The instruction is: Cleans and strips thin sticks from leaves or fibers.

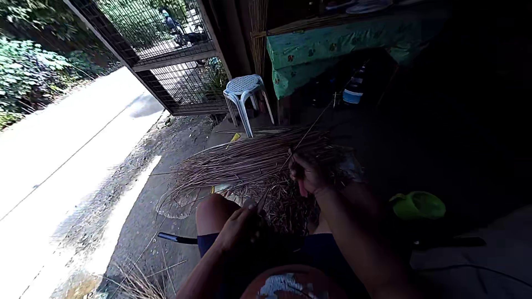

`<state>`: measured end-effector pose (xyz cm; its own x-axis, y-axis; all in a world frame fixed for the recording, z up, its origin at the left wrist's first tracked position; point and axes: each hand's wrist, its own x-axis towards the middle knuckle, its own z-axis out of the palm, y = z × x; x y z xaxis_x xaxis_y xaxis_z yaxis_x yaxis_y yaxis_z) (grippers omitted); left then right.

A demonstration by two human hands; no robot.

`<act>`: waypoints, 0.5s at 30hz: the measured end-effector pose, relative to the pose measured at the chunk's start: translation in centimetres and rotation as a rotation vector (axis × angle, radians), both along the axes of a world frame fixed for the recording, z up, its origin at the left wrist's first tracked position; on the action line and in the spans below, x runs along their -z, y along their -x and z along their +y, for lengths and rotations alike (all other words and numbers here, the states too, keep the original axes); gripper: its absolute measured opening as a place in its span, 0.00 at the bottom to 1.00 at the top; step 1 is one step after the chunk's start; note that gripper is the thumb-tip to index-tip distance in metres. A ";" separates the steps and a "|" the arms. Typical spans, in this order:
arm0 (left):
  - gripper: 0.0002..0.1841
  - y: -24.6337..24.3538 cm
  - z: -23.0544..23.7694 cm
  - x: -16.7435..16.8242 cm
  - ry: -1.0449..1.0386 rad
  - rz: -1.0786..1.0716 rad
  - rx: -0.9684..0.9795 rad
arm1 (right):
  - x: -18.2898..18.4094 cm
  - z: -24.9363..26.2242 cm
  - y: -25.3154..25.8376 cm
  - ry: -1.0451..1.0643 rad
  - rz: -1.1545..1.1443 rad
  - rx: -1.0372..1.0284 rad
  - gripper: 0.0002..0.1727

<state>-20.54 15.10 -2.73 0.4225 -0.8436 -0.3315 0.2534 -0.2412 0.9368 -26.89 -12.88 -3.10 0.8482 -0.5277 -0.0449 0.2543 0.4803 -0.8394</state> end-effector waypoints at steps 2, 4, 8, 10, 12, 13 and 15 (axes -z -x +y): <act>0.27 0.5 -0.2 0.0 0.028 0.059 -0.017 | 0.0 -0.1 -0.3 -0.002 -0.013 0.013 0.14; 0.24 0.8 -0.1 0.1 0.045 0.062 -0.038 | 0.1 -0.7 -0.4 -0.009 -0.012 0.045 0.14; 0.20 1.0 0.0 0.2 0.041 0.038 -0.056 | -0.1 -0.7 -0.4 0.018 0.007 0.019 0.13; 0.19 1.1 -0.3 0.0 0.071 0.089 -0.022 | -0.2 0.3 -0.4 0.047 0.042 -0.090 0.13; 0.17 1.2 -0.8 -0.1 0.111 0.139 -0.022 | -0.1 1.3 -0.3 0.077 0.082 -0.249 0.15; 0.16 1.3 -1.1 -0.1 0.133 0.151 -0.049 | 0.0 1.7 -0.1 0.082 0.095 -0.314 0.16; 0.15 1.2 -1.8 0.0 0.165 0.111 -0.144 | 0.0 2.3 0.2 0.090 0.099 -0.396 0.14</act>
<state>-21.75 13.31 -2.78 0.5112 -0.8238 -0.2452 0.3775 -0.0411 0.9251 -27.07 -10.56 -3.14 0.9803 -0.1670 -0.1051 -0.0195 0.4482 -0.8937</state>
